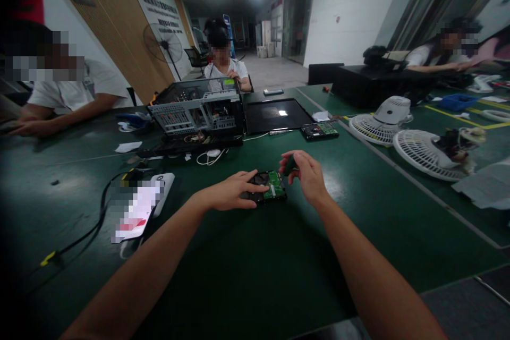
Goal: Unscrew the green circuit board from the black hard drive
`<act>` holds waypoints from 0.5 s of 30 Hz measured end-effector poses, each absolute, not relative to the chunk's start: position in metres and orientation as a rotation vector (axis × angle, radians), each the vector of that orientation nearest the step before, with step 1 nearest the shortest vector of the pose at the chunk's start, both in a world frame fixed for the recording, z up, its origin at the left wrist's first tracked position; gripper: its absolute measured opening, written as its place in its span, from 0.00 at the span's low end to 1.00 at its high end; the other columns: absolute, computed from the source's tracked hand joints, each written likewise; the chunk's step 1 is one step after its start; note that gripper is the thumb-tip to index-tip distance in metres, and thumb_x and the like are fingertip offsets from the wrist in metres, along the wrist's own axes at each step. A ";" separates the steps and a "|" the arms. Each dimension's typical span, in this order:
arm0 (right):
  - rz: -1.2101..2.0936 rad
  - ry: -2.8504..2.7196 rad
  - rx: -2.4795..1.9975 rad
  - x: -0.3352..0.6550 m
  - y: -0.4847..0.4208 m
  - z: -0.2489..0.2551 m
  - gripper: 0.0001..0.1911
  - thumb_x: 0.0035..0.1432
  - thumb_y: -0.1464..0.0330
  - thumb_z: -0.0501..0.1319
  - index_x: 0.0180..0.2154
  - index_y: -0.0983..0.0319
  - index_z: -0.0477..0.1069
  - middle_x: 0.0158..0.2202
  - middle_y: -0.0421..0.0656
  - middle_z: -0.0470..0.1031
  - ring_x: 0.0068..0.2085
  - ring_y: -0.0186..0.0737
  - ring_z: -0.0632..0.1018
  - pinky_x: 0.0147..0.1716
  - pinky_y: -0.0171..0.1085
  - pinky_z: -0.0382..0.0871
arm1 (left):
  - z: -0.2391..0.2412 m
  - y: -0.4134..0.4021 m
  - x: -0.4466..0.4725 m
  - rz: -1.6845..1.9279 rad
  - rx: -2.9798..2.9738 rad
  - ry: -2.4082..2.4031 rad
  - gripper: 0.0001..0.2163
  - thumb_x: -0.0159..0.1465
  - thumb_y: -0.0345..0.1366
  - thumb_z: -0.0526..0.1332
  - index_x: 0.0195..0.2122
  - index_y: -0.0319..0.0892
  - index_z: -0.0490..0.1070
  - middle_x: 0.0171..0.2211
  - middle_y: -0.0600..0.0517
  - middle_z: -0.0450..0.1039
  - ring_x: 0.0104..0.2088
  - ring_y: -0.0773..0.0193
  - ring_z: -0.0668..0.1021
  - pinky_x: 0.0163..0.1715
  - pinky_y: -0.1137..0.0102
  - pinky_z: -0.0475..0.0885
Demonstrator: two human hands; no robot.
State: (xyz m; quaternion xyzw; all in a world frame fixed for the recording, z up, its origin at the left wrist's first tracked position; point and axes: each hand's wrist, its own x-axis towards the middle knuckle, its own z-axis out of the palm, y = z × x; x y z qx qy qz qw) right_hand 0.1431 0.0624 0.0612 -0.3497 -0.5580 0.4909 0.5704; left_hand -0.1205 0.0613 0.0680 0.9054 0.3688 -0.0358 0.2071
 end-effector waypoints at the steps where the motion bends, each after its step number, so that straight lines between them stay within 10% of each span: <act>1: 1.148 -1.323 -0.828 0.143 0.062 0.062 0.15 0.67 0.57 0.58 0.42 0.60 0.76 0.38 0.47 0.78 0.36 0.42 0.79 0.21 0.35 0.66 | 0.068 0.061 -0.121 -0.104 2.522 1.028 0.29 0.68 0.53 0.61 0.69 0.66 0.57 0.76 0.54 0.34 0.73 0.37 0.49 0.67 0.46 0.53; 15: 1.398 -1.228 -0.778 0.139 0.056 0.072 0.19 0.66 0.54 0.57 0.45 0.60 0.78 0.40 0.49 0.78 0.40 0.46 0.78 0.28 0.40 0.71 | 0.072 0.060 -0.119 -0.110 2.501 1.036 0.29 0.67 0.52 0.61 0.69 0.65 0.58 0.76 0.54 0.33 0.73 0.36 0.49 0.67 0.45 0.53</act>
